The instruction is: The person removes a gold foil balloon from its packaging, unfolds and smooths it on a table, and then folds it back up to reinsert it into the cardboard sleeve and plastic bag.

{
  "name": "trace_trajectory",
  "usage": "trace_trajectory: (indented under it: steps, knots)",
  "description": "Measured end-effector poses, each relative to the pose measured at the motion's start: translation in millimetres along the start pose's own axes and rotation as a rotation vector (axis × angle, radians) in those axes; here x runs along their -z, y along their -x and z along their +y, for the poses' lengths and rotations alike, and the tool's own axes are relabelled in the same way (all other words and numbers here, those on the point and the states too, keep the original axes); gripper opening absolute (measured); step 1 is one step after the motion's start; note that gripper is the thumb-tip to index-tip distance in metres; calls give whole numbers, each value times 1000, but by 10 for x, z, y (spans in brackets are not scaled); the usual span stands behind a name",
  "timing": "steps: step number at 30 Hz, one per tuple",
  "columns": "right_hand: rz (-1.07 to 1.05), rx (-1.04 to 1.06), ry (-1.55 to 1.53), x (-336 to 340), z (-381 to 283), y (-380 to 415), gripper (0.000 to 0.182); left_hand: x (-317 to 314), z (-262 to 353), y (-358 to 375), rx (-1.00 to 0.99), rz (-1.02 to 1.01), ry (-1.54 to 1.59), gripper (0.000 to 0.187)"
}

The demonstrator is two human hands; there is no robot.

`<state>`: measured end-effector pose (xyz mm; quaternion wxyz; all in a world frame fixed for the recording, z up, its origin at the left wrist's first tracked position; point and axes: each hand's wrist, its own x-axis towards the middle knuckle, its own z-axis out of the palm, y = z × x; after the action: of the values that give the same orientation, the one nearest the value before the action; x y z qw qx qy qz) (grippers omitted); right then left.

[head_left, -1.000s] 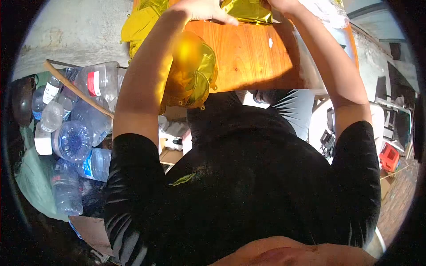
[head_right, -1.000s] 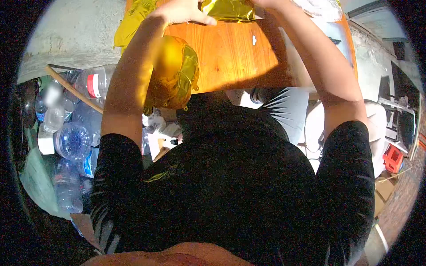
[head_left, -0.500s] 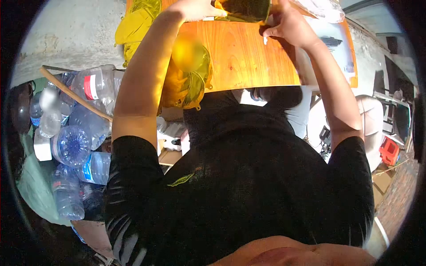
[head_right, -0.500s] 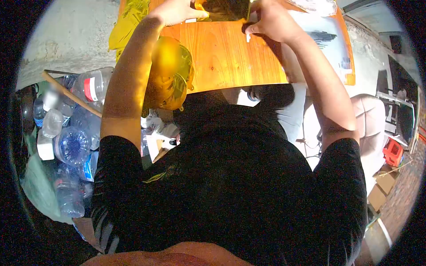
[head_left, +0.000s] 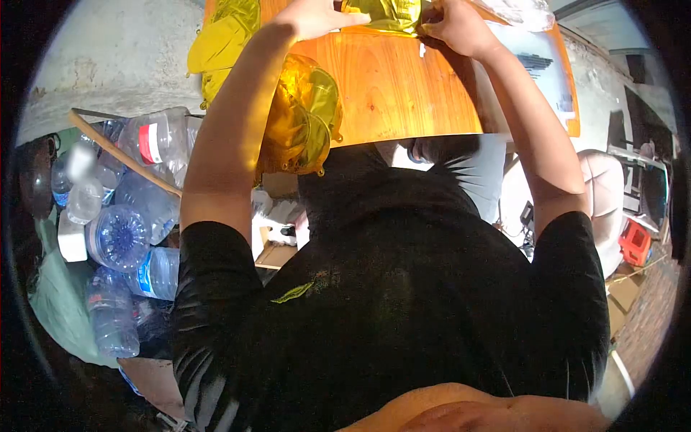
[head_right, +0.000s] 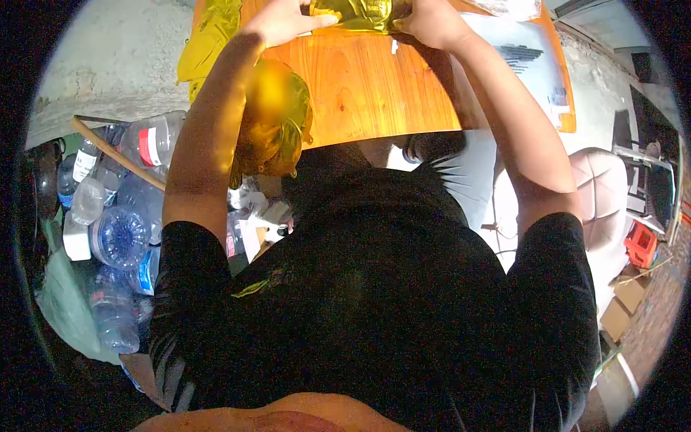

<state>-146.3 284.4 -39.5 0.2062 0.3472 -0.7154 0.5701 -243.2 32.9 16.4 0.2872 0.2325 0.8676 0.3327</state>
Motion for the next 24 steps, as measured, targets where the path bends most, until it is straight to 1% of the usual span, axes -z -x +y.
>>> trace_trajectory:
  steps: [2, 3, 4, 5, 6, 8, 9, 10, 11, 12, 13, 14, 15, 17, 18, 20, 21, 23, 24]
  knots:
    - [-68, -702, 411, -72, -362, -187, 71, 21, -65, -71, -109, -105, -259, 62]
    - [-67, -703, 410, -44, -173, -99, 71, -15, -186, -52, -108, -107, -260, 62]
    - [-53, -400, 68, 3, 153, 39, 70, -78, -383, -33, -486, 58, -321, 64]
    - [-37, -91, -267, -33, 198, 19, 70, -110, -440, 8, -864, 226, -374, 66]
    - [-36, -92, -267, 24, 178, 31, 70, -127, -452, -21, -864, 225, -374, 66]
    - [-219, -922, 418, -21, -323, -248, 70, -147, -335, -15, -541, 186, -726, 62]
    - [-221, -921, 417, -56, -368, -242, 70, -209, -536, -154, -540, 187, -726, 62]
    - [-137, -869, 364, -85, -397, -237, 69, -321, -900, -410, -625, 244, -550, 60]
    - [-54, -817, 311, -101, -405, -229, 67, -382, -1101, -550, -706, 298, -371, 57]
    - [-54, -817, 310, -109, -296, -172, 67, -357, -921, -427, -705, 297, -371, 57]
    - [-2, -455, 55, -116, -101, -76, 62, -306, -556, -186, -500, 221, -372, 55]
    - [49, -87, -193, -98, 20, -15, 56, -271, -328, -38, -296, 146, -371, 54]
    - [50, -86, -192, -47, 42, 18, 56, -268, -291, -19, -297, 147, -372, 54]
    - [-30, -553, 623, 32, 34, 67, 46, -268, -251, 1, -196, 214, -346, 48]
    - [-28, -554, 623, 60, 49, 79, 46, -256, -237, 13, -196, 212, -347, 48]
    - [-84, -642, 638, 103, 30, 58, 38, -221, -189, 55, -169, 152, -70, 46]
    - [-82, -642, 639, 107, 41, 56, 38, -215, -157, 69, -171, 151, -71, 46]
    - [-87, -519, 648, 110, 90, 57, 32, -213, -92, 97, -213, 222, -156, 42]
    - [-85, -518, 649, 122, 109, 58, 32, -211, -116, 65, -215, 222, -157, 42]
